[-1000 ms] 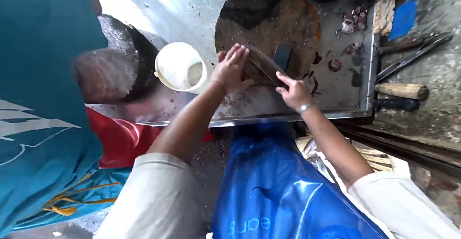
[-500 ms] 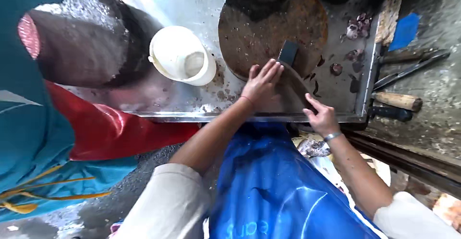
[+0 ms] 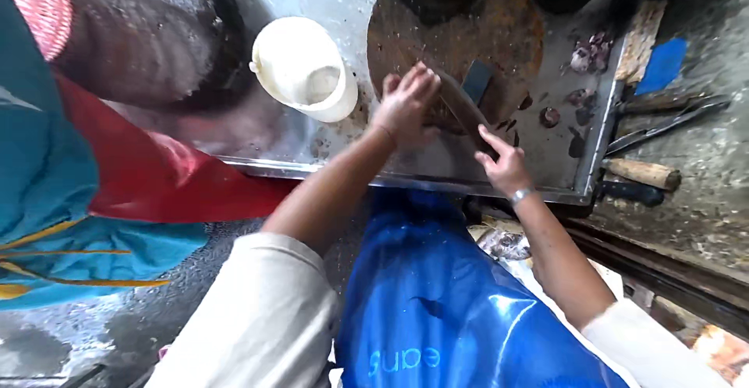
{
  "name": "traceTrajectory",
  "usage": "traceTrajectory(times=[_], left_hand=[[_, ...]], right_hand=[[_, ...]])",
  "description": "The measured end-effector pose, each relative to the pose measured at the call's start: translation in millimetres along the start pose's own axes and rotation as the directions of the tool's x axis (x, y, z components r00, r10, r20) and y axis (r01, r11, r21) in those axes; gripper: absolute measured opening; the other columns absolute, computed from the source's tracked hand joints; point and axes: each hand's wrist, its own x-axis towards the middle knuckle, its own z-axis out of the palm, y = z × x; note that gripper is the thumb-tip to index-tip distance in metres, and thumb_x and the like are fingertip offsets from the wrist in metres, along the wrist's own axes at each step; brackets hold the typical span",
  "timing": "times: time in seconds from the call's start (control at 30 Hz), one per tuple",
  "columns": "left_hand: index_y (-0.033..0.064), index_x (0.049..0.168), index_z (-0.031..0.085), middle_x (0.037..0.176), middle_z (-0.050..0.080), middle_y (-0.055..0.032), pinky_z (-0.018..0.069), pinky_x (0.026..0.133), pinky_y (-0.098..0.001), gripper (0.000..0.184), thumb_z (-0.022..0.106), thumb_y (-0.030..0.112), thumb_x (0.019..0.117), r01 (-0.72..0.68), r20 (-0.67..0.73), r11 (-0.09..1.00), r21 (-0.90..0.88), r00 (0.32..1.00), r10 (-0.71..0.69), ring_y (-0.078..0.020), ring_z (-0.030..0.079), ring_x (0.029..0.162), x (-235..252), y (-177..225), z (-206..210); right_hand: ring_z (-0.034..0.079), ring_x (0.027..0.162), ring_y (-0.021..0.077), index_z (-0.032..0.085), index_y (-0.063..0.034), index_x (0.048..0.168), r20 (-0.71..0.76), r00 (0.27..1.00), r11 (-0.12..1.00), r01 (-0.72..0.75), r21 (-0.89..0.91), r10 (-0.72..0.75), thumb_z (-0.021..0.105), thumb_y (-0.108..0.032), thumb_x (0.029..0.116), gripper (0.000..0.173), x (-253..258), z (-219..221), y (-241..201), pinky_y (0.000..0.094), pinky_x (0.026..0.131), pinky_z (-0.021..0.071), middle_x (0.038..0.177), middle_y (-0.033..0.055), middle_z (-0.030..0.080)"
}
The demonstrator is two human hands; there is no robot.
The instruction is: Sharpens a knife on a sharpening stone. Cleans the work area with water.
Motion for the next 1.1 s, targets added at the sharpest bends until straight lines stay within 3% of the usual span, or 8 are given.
traceTrajectory(times=[0.1, 0.2, 0.37, 0.5, 0.7, 0.83, 0.97, 1.1], left_hand=[[0.0168, 0.160, 0.038, 0.167, 0.034, -0.0031, 0.0218, 0.121, -0.0603, 0.093, 0.066, 0.066, 0.0862, -0.036, -0.025, 0.999, -0.023, 0.999, 0.036, -0.0253, 0.023, 0.157, 5, 71, 38], [0.0163, 0.162, 0.035, 0.169, 0.030, -0.0014, 0.0194, 0.122, -0.0593, 0.089, 0.057, 0.066, 0.0916, -0.068, -0.013, 0.997, -0.029, 0.998, 0.068, -0.0231, 0.020, 0.158, 12, 92, 51], [0.0162, 0.161, 0.036, 0.167, 0.033, -0.0039, 0.0213, 0.121, -0.0618, 0.082, 0.061, 0.058, 0.0938, -0.044, 0.007, 0.999, 0.015, 0.999, 0.044, -0.0262, 0.024, 0.157, -3, -5, 9], [0.0114, 0.161, 0.034, 0.168, 0.031, -0.0087, 0.0159, 0.123, -0.0639, 0.086, 0.061, 0.058, 0.0940, 0.052, 0.078, 0.998, 0.016, 0.996, -0.053, -0.0295, 0.019, 0.158, 18, -51, -28], [0.0144, 0.160, 0.039, 0.167, 0.035, -0.0046, 0.0213, 0.120, -0.0617, 0.082, 0.059, 0.060, 0.0944, -0.074, -0.049, 0.997, 0.012, 0.996, 0.074, -0.0269, 0.024, 0.156, 3, 60, 36], [0.0143, 0.161, 0.035, 0.168, 0.032, -0.0024, 0.0194, 0.121, -0.0606, 0.085, 0.055, 0.063, 0.0942, -0.100, 0.003, 0.995, -0.010, 0.995, 0.100, -0.0241, 0.023, 0.157, 17, 99, 47], [0.0170, 0.162, 0.034, 0.168, 0.033, -0.0019, 0.0208, 0.121, -0.0596, 0.084, 0.062, 0.057, 0.0934, -0.119, -0.010, 0.993, 0.011, 0.993, 0.119, -0.0230, 0.024, 0.157, -5, 40, 29], [0.0138, 0.162, 0.033, 0.168, 0.031, -0.0061, 0.0178, 0.122, -0.0624, 0.090, 0.066, 0.057, 0.0904, -0.028, 0.050, 0.999, 0.023, 0.998, 0.027, -0.0276, 0.021, 0.157, 5, -38, -7]], right_hand=[[0.071, 0.114, 0.0304, 0.054, -0.0217, 0.152, -0.010, 0.998, 0.987, -0.064, -0.147, 0.063, 0.063, -0.027, 0.1027, 0.050, -63, -34, 38, 0.0582, 0.097, 0.0558, 0.143, 0.0059, 0.064], [0.071, 0.112, 0.0349, 0.056, -0.0196, 0.151, -0.037, 0.993, 0.970, -0.119, -0.213, 0.114, 0.064, -0.025, 0.1022, 0.049, -77, -45, 38, 0.0601, 0.097, 0.0547, 0.136, 0.0107, 0.068], [0.069, 0.119, 0.0308, 0.058, -0.0145, 0.148, -0.024, 0.998, 0.998, -0.060, -0.028, 0.060, 0.064, -0.023, 0.1004, 0.049, -5, 7, -17, 0.0547, 0.104, 0.0534, 0.140, 0.0092, 0.066], [0.066, 0.123, 0.0272, 0.055, -0.0245, 0.151, 0.036, 0.995, 0.995, -0.095, -0.004, 0.095, 0.064, -0.028, 0.1008, 0.051, 59, 18, -45, 0.0539, 0.107, 0.0501, 0.141, 0.0030, 0.066], [0.070, 0.117, 0.0301, 0.054, -0.0260, 0.151, -0.024, 0.992, 0.986, -0.128, -0.103, 0.126, 0.063, -0.029, 0.1027, 0.050, -62, -26, 27, 0.0593, 0.100, 0.0542, 0.140, 0.0049, 0.066], [0.070, 0.115, 0.0364, 0.056, -0.0257, 0.151, -0.045, 0.979, 0.951, -0.202, -0.233, 0.197, 0.065, -0.028, 0.1023, 0.049, -80, -58, 37, 0.0627, 0.098, 0.0528, 0.134, 0.0100, 0.070], [0.070, 0.117, 0.0311, 0.058, -0.0161, 0.148, -0.038, 0.992, 0.988, -0.126, -0.093, 0.123, 0.066, -0.021, 0.1005, 0.049, -57, -16, 2, 0.0557, 0.102, 0.0542, 0.137, 0.0097, 0.068], [0.067, 0.122, 0.0285, 0.057, -0.0189, 0.149, 0.013, 0.994, 0.994, -0.109, 0.027, 0.109, 0.067, -0.024, 0.0996, 0.051, 26, 15, -39, 0.0546, 0.107, 0.0511, 0.140, 0.0064, 0.066]])
